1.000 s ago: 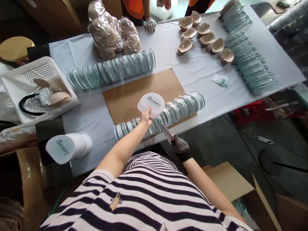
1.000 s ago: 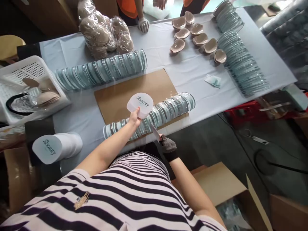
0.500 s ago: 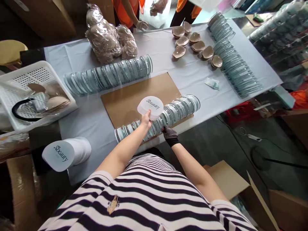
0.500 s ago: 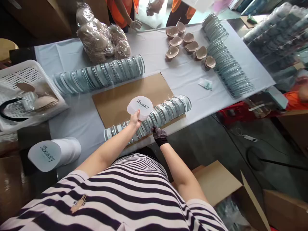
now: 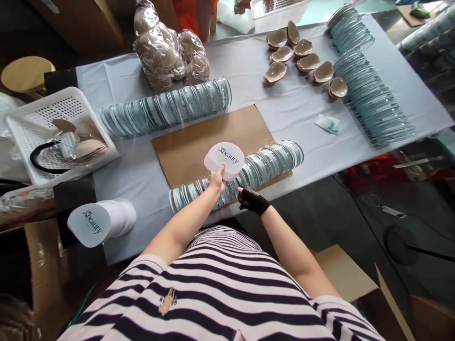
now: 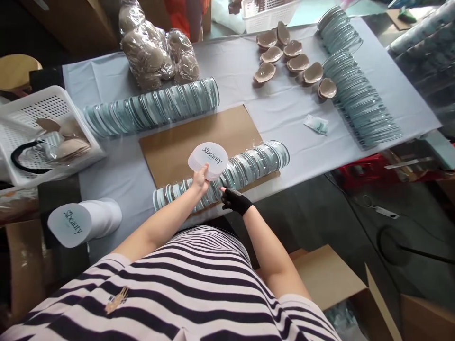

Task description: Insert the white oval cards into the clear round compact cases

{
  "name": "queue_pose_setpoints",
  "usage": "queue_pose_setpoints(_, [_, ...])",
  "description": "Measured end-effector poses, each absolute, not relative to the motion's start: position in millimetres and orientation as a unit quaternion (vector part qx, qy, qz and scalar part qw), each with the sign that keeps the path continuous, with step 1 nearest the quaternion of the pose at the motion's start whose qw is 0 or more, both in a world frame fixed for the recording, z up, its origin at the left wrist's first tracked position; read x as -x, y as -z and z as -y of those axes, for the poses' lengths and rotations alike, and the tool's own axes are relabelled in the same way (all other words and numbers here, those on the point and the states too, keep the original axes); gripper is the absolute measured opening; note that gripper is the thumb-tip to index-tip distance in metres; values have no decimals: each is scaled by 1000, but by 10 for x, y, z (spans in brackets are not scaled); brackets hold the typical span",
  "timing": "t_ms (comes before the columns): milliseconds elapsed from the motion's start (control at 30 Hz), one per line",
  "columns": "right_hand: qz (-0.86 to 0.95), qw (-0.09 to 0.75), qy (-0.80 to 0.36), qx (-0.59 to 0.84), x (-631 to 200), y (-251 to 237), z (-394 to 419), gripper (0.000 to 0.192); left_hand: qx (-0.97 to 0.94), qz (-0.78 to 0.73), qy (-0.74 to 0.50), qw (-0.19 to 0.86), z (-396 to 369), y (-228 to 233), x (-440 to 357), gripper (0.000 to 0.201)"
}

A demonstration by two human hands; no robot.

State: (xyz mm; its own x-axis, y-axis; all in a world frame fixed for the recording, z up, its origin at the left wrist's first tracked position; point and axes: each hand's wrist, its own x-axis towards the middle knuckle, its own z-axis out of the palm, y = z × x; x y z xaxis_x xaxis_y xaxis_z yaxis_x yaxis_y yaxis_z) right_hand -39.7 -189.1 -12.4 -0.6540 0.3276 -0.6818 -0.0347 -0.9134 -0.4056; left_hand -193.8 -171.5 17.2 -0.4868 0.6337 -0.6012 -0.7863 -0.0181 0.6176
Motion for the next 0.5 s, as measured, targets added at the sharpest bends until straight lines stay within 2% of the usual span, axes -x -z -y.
queue_pose_setpoints(133, [172, 151, -884, 408, 581, 58, 1860, 29, 72, -503, -702, 499, 1697, -174, 1912, 45])
queue_pose_setpoints(167, [197, 135, -873, 425, 603, 35, 1874, 29, 73, -508, -701, 495, 1691, -175, 1902, 43])
queue_pose_setpoints(233, [306, 41, -823, 476, 581, -26, 1904, 27, 81, -519, -701, 483, 1672, -179, 1884, 40])
queue_pose_setpoints(300, [473, -42, -702, 531, 484, -106, 1900, 23, 87, -525, -703, 472, 1649, -187, 1870, 38])
queue_pose_setpoints(333, [553, -47, -622, 552, 422, -153, 1872, 22, 86, -525, -703, 471, 1641, -197, 1866, 37])
queue_pose_setpoints(367, [617, -20, -545, 567, 364, -203, 1824, 22, 83, -524, -704, 471, 1641, -212, 1862, 37])
queue_pose_setpoints(433, [679, 105, -428, 586, 289, -298, 1675, 30, 75, -521, -705, 477, 1671, -257, 1861, 38])
queue_pose_setpoints(500, [676, 222, -379, 591, 300, -359, 1507, 40, 62, -516, -703, 485, 1738, -308, 1871, 39])
